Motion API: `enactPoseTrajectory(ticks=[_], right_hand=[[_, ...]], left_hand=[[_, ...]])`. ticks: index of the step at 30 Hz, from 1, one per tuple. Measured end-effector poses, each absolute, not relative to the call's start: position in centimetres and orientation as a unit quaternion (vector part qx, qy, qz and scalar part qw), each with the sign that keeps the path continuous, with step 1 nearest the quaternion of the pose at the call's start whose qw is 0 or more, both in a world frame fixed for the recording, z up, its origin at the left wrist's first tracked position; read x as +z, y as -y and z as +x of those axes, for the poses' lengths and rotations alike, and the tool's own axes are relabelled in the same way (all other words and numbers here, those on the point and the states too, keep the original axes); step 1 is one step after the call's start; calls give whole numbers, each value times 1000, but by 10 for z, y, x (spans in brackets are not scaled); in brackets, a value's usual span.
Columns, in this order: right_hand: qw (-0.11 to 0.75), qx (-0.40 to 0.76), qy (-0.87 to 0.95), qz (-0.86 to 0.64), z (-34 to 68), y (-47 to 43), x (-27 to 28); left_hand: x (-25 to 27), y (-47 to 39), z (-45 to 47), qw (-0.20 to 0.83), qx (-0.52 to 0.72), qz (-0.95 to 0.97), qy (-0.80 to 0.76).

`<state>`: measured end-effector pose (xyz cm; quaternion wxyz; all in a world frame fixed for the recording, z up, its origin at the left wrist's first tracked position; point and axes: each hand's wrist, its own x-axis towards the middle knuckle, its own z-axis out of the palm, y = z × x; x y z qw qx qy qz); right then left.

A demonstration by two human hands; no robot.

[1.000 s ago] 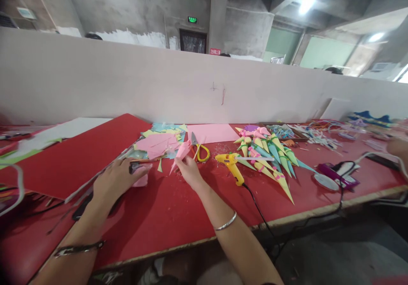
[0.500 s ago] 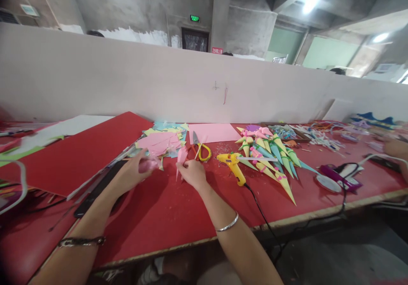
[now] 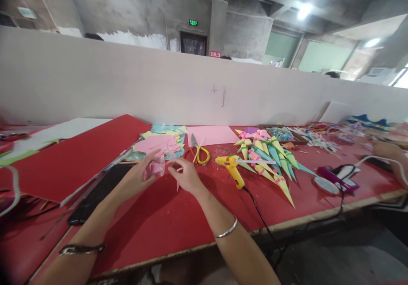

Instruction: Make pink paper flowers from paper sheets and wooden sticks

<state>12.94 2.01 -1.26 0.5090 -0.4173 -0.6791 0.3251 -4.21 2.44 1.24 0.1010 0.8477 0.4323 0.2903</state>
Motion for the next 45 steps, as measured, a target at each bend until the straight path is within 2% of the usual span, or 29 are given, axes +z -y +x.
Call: enactPoseTrajectory(ticks=[3,11,34,40,45], right_hand=[[547,362,660,-367,128,-20,-13],[549,374,666,-340,129,-18,-11],[485,179,765,-384,129,-12,-13],[434,121,779,-436,126,-11,-13],[403,117,771,-480,122,-9,-11]], left_hand=[[14,-22,-40,110,288,852,-424],[12,-23,-36,125,296,851,-416],[15,-19,-28,-10,270,860,-432],[11,-20,-31,3,269,873,-406],[4,-21,-35,-19,272,884,-380]])
